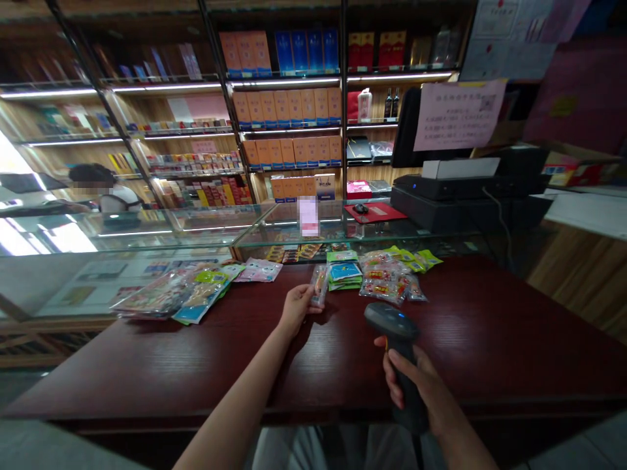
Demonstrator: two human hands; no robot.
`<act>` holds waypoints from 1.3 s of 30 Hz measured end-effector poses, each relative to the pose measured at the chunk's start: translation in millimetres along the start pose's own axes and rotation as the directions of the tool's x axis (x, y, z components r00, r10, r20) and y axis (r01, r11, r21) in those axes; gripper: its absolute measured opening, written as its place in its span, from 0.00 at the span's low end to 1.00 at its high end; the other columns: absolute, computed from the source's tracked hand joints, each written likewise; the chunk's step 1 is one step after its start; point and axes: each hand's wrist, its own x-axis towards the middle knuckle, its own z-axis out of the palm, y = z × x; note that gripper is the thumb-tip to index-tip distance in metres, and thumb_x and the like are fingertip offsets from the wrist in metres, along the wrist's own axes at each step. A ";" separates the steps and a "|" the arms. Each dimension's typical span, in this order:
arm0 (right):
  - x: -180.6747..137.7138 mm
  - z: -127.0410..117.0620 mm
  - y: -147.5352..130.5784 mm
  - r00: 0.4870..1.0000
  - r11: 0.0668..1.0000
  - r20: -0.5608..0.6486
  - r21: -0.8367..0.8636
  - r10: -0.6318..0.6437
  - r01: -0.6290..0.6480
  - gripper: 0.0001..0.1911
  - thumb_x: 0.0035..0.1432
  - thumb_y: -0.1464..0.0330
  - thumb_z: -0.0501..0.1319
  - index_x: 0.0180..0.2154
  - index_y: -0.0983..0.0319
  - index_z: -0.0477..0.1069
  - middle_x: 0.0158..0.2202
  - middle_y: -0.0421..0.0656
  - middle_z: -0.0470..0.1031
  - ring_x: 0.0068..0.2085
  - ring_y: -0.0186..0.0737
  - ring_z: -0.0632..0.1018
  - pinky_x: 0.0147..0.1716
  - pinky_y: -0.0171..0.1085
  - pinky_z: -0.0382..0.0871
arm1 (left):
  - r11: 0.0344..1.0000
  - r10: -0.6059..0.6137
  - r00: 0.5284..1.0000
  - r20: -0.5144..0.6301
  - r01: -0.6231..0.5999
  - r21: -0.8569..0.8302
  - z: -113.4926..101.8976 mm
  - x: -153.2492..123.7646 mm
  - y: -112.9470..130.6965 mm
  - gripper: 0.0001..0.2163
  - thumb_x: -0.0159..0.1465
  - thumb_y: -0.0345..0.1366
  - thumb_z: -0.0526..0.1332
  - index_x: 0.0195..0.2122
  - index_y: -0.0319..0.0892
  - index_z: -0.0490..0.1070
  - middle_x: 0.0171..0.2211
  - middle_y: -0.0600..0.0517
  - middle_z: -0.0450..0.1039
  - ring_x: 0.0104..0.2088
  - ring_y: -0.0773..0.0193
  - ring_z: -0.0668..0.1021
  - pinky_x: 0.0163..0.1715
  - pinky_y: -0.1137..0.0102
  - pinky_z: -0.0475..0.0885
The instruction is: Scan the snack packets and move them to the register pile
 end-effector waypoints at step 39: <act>12.4 -30.2 -0.7 0.976 0.978 0.194 0.162 0.102 -0.134 0.25 0.50 0.56 0.72 0.43 0.64 0.70 0.19 0.33 0.70 0.13 0.25 0.67 0.11 0.26 0.59 | 0.998 0.058 0.992 -0.110 -0.054 0.035 92.3 90.7 24.0 0.12 0.47 0.38 0.72 0.27 0.36 0.73 0.19 0.54 0.71 0.18 0.69 0.74 0.17 0.75 0.70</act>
